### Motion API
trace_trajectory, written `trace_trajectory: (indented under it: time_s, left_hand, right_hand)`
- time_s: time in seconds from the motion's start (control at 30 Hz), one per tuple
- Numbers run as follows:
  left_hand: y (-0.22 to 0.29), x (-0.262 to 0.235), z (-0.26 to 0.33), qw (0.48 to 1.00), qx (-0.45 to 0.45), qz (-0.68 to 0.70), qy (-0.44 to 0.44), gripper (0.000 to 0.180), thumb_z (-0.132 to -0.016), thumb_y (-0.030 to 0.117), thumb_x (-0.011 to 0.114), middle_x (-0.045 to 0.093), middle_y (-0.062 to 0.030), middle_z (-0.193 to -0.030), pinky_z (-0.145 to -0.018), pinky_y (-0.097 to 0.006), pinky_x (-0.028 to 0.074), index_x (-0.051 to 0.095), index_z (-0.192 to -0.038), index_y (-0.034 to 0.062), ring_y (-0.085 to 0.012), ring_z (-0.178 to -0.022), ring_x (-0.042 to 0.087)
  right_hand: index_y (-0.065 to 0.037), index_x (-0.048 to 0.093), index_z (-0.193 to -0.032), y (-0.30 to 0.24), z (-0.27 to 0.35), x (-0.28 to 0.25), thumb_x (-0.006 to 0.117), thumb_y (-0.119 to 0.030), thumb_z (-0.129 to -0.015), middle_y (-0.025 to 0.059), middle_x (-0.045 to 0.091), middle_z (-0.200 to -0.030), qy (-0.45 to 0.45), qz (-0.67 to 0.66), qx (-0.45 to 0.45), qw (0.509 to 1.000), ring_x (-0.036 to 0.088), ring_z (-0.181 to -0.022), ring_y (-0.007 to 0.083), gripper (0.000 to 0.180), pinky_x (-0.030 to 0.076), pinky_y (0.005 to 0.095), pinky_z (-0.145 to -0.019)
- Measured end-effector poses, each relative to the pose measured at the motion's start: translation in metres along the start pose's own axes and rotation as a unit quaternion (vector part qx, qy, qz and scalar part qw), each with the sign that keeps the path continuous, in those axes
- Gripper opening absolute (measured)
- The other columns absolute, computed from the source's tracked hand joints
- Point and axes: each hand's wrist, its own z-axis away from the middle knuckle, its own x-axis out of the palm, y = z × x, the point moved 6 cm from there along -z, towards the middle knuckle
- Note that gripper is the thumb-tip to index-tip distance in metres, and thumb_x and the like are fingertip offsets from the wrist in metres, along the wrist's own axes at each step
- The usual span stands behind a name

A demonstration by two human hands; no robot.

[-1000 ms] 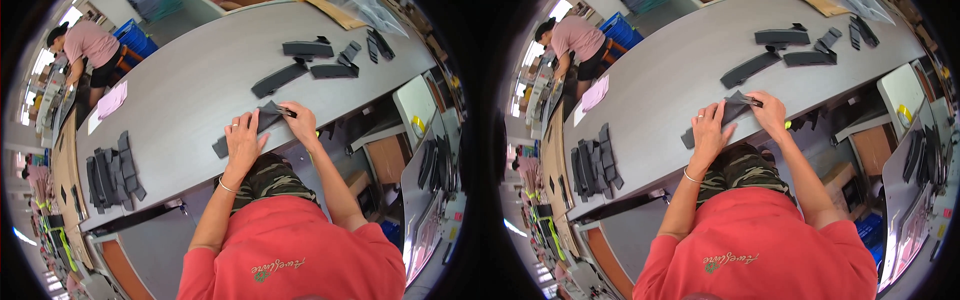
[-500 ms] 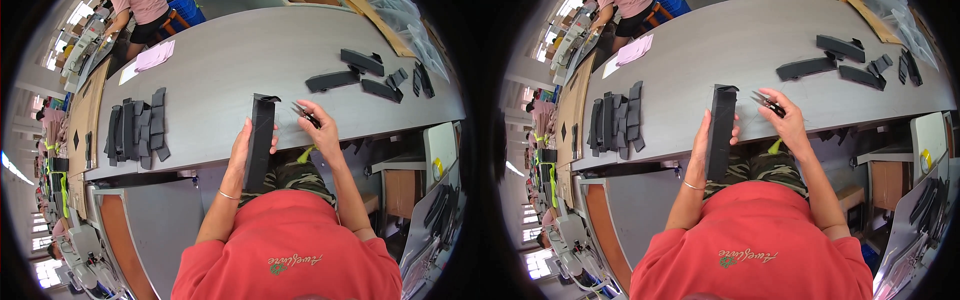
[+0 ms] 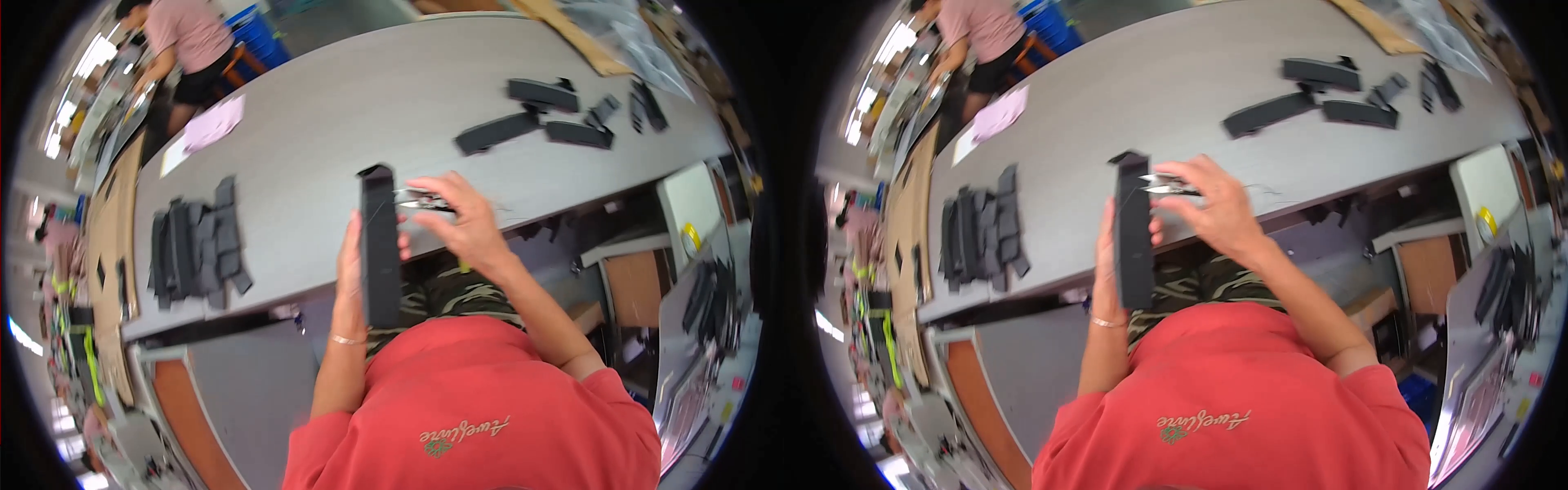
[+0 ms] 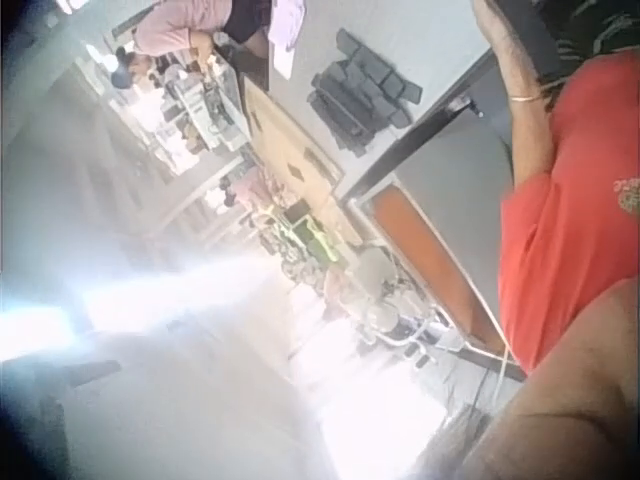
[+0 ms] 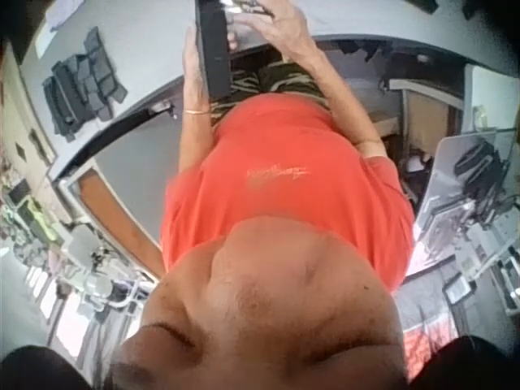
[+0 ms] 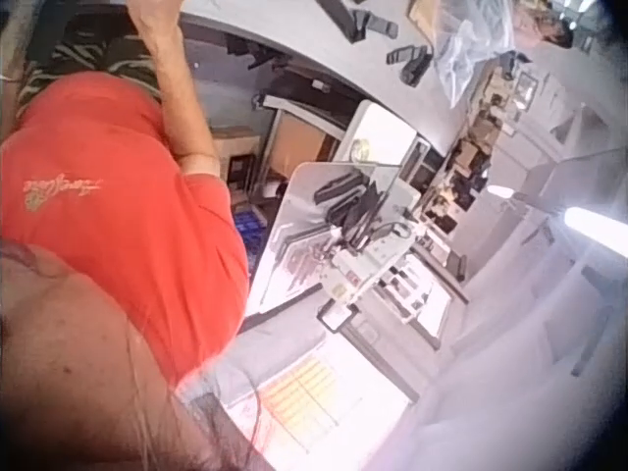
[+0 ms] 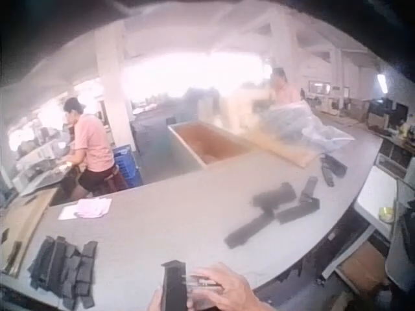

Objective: Trim excess threads from black fabric pieces using small nippers.

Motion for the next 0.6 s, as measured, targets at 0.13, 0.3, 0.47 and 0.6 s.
trace_trajectory:
  time_s: [0.13,0.3,0.47,0.6]
  left_hand:
    - [-0.004,0.005,0.004,0.985,-0.009,-0.170,-0.019,0.060,-0.099,0.052,0.031,0.061,-0.0125,-0.080,-0.059,-0.029,0.048,0.058,-0.106,-0.0014,-0.0178,-0.064,0.057]
    - [-0.006,0.028,0.015,0.992,-0.038,-0.104,-0.055,0.077,-0.096,0.062,0.025,0.064,-0.0208,-0.092,-0.052,-0.029,0.048,0.050,-0.121,-0.0072,-0.0211,-0.057,0.058]
    - [0.009,0.000,-0.003,0.912,0.003,0.350,-0.214,0.065,-0.091,0.040,0.052,0.053,-0.0147,-0.129,-0.098,-0.050,0.042,0.034,-0.142,0.0055,-0.0286,-0.106,0.056]
    - [-0.008,0.001,0.001,0.993,0.049,0.022,-0.105,0.077,-0.074,0.008,0.055,0.052,-0.0085,-0.133,-0.107,-0.051,0.030,0.027,-0.146,0.0074,-0.0232,-0.124,0.047]
  right_hand:
    - [-0.017,0.059,-0.120,0.000,-0.003,-0.006,0.072,-0.021,-0.076,0.0110,0.053,-0.110,0.058,0.036,0.044,0.997,0.058,-0.091,0.0282,0.045,0.047,0.0369,-0.080]
    - [-0.003,0.062,-0.108,0.033,-0.006,-0.003,0.062,-0.016,-0.089,0.0017,0.058,-0.087,-0.053,-0.158,0.114,0.979,0.053,-0.079,0.0109,0.023,0.044,0.0251,-0.073]
    - [-0.005,0.065,-0.095,0.033,-0.001,0.000,0.058,-0.021,-0.094,-0.0091,0.045,-0.067,0.048,-0.296,0.162,0.940,0.035,-0.058,0.0007,0.017,0.028,0.0177,-0.051]
    - [-0.008,0.064,-0.100,0.054,0.023,0.023,0.061,-0.024,-0.092,-0.0078,0.051,-0.071,0.103,-0.417,0.274,0.860,0.045,-0.060,0.0006,0.018,0.030,0.0183,-0.045]
